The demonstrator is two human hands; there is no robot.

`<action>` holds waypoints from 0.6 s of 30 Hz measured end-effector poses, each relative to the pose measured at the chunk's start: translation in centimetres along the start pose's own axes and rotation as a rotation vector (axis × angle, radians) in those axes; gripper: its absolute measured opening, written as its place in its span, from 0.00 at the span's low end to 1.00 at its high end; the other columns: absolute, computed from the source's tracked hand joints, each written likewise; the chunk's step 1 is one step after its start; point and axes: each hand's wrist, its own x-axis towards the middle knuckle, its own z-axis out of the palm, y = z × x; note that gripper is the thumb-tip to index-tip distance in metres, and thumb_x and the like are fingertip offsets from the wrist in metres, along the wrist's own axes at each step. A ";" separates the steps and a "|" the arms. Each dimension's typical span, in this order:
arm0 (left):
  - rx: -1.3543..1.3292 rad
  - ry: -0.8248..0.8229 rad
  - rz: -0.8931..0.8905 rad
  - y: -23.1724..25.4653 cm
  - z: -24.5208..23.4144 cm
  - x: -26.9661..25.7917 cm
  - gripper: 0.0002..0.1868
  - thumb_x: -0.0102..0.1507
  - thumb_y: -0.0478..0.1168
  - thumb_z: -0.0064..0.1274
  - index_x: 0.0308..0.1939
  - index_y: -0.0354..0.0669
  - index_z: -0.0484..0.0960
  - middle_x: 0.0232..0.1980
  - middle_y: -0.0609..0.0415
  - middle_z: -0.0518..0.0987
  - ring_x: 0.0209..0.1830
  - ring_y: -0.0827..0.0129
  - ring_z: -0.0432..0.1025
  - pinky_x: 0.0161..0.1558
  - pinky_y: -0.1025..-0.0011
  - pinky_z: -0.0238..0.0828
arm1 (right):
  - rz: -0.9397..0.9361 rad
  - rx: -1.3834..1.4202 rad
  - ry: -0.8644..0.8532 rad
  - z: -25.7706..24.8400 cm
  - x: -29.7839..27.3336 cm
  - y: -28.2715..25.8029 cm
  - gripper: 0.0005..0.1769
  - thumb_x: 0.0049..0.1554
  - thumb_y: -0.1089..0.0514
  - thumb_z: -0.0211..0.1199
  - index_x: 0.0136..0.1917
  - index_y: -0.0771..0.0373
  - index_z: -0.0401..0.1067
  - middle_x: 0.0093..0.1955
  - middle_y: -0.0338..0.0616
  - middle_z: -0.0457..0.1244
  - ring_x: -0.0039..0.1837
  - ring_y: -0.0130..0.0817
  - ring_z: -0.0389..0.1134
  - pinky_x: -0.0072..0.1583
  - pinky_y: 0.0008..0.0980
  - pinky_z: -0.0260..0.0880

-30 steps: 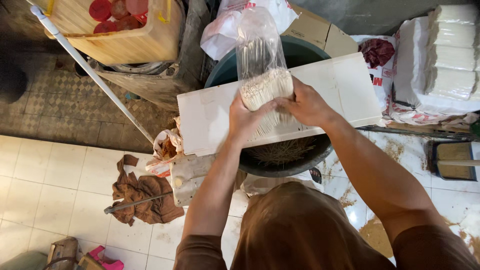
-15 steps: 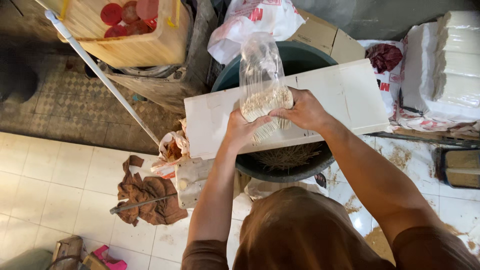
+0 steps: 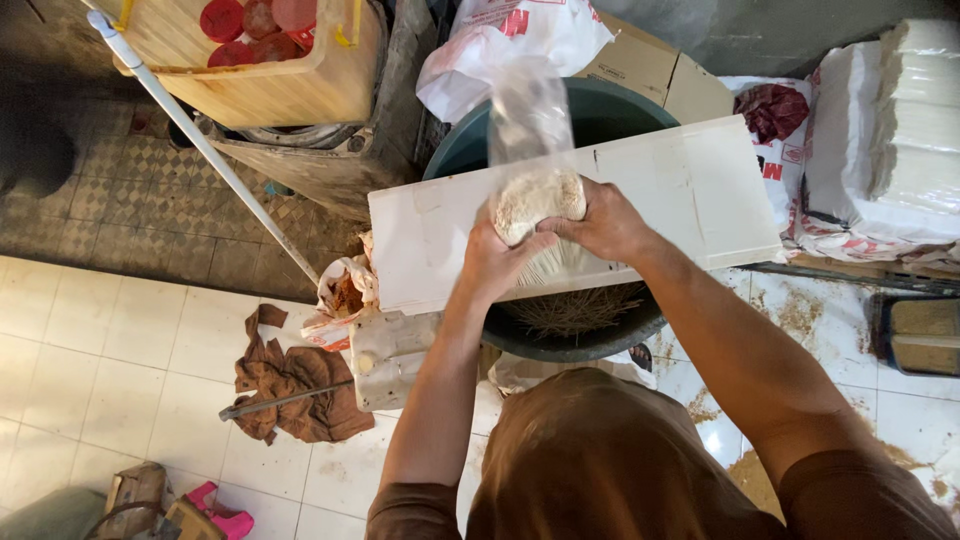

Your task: The person repeatedly scoops bundles of thin noodles from a basin into a clear plastic bag, then places the filled bag onto a stack of similar packages on a nearby surface. The process is repeated multiple times throughout the clip.

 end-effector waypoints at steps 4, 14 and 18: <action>-0.042 -0.022 -0.014 0.8 -1.2 0.0 0.28 0.58 0.47 0.69 0.59 0.40 0.81 0.46 0.52 0.88 0.46 0.69 0.84 0.48 0.70 0.82 | -0.047 0.114 -0.052 -0.8 0.2 0.2 0.31 0.51 0.50 0.74 0.65 0.61 0.70 0.54 0.47 0.73 0.56 0.35 0.75 0.59 0.36 0.74; -0.034 -0.047 -0.093 0.0 -1.3 -0.6 0.23 0.59 0.47 0.68 0.55 0.42 0.84 0.44 0.53 0.89 0.42 0.69 0.85 0.44 0.71 0.83 | -0.046 0.056 -0.030 -0.7 -0.3 -0.3 0.30 0.51 0.50 0.74 0.64 0.61 0.71 0.53 0.48 0.73 0.53 0.39 0.75 0.56 0.39 0.75; 0.038 -0.048 -0.108 -0.4 -1.6 -1.0 0.22 0.57 0.48 0.69 0.51 0.43 0.84 0.43 0.54 0.88 0.41 0.68 0.84 0.43 0.71 0.82 | 0.001 -0.107 -0.045 -0.2 -0.9 -0.3 0.31 0.53 0.49 0.74 0.65 0.61 0.71 0.50 0.53 0.72 0.51 0.43 0.75 0.56 0.39 0.75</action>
